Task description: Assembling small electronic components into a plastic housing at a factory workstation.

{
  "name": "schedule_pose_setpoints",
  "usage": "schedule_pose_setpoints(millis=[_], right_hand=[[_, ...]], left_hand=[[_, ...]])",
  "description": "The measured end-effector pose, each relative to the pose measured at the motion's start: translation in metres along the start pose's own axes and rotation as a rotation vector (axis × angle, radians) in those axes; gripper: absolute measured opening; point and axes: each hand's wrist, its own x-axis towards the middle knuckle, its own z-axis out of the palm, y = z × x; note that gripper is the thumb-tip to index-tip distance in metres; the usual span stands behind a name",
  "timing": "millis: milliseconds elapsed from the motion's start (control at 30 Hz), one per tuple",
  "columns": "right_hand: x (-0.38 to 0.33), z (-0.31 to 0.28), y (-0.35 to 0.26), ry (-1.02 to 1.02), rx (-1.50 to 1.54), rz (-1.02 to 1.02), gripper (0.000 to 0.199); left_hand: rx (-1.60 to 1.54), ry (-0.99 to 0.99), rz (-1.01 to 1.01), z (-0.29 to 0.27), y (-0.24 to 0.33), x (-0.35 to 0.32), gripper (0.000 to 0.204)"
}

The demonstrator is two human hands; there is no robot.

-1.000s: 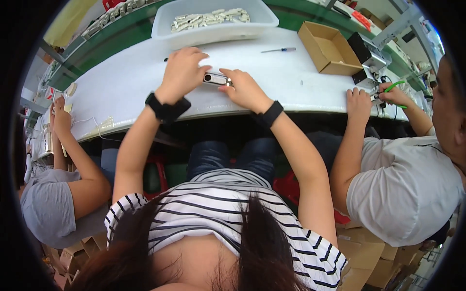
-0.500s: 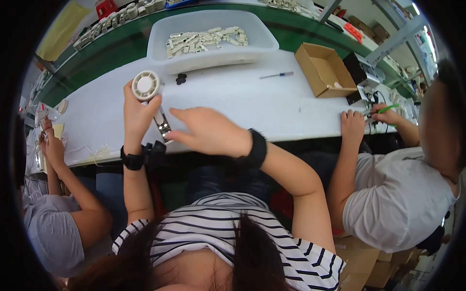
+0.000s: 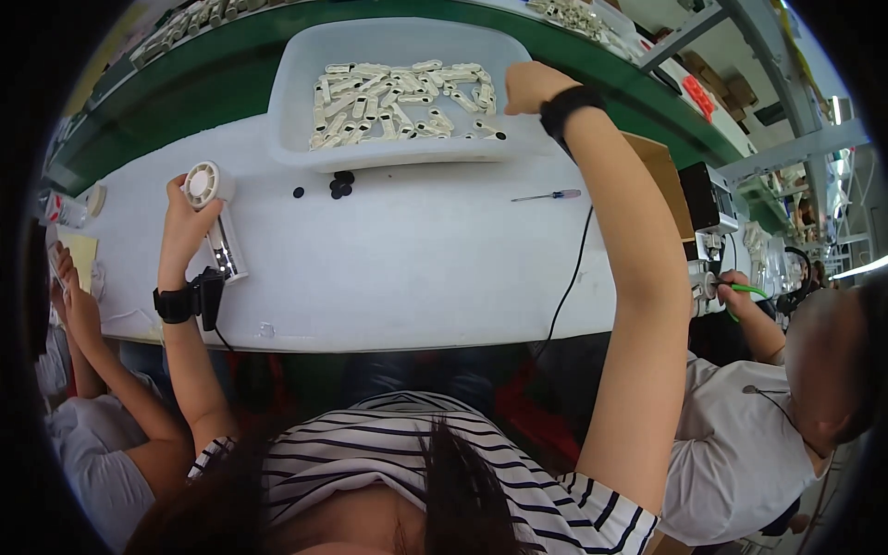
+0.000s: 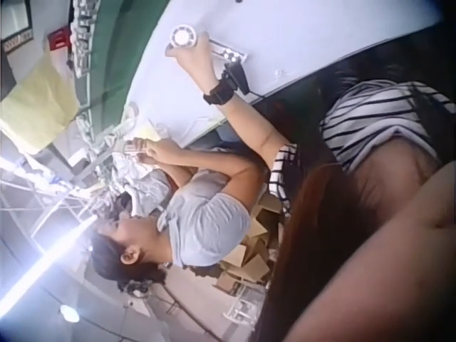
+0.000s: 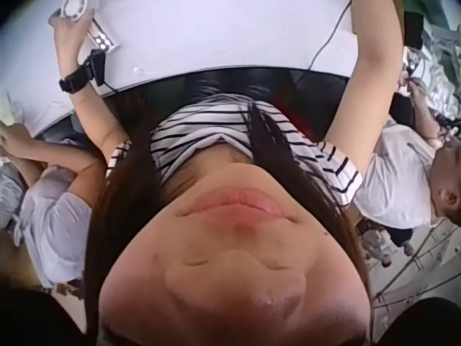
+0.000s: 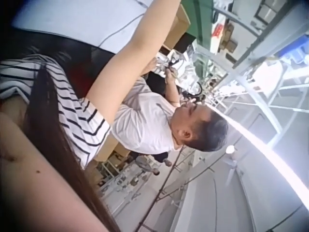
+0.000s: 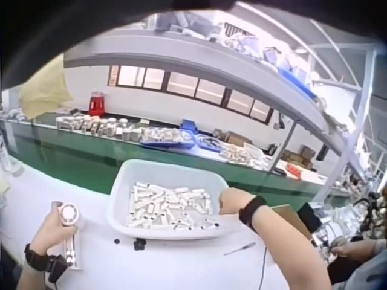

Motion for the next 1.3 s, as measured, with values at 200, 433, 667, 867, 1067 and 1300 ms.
schedule_pose_setpoints(millis=[200,433,667,867,1067,1300], right_hand=[[0.039,0.026,-0.025,-0.285,-0.145,-0.061,0.026],[0.052,0.043,-0.015,-0.142,-0.060,-0.040,0.030],[-0.019,-0.011,-0.023,0.040,0.941,-0.171,0.037],[-0.112,0.002,-0.071,-0.033,1.687,-0.691,0.048],[-0.181,0.036,-0.098,0.016,1.818,-0.665,0.049],[-0.229,0.049,-0.117,0.080,1.743,-0.629,0.052]], left_hand=[[0.058,-0.166,0.144,0.001,-0.018,0.028,0.067],[0.064,-0.260,0.226,-0.001,-0.021,0.034,0.070],[0.112,-0.170,0.186,-0.008,-0.014,0.013,0.077],[0.209,0.089,0.344,-0.012,-0.008,-0.006,0.065],[0.130,0.368,0.769,-0.001,0.055,-0.060,0.044],[-0.230,-0.150,0.983,0.050,0.134,-0.143,0.037]])
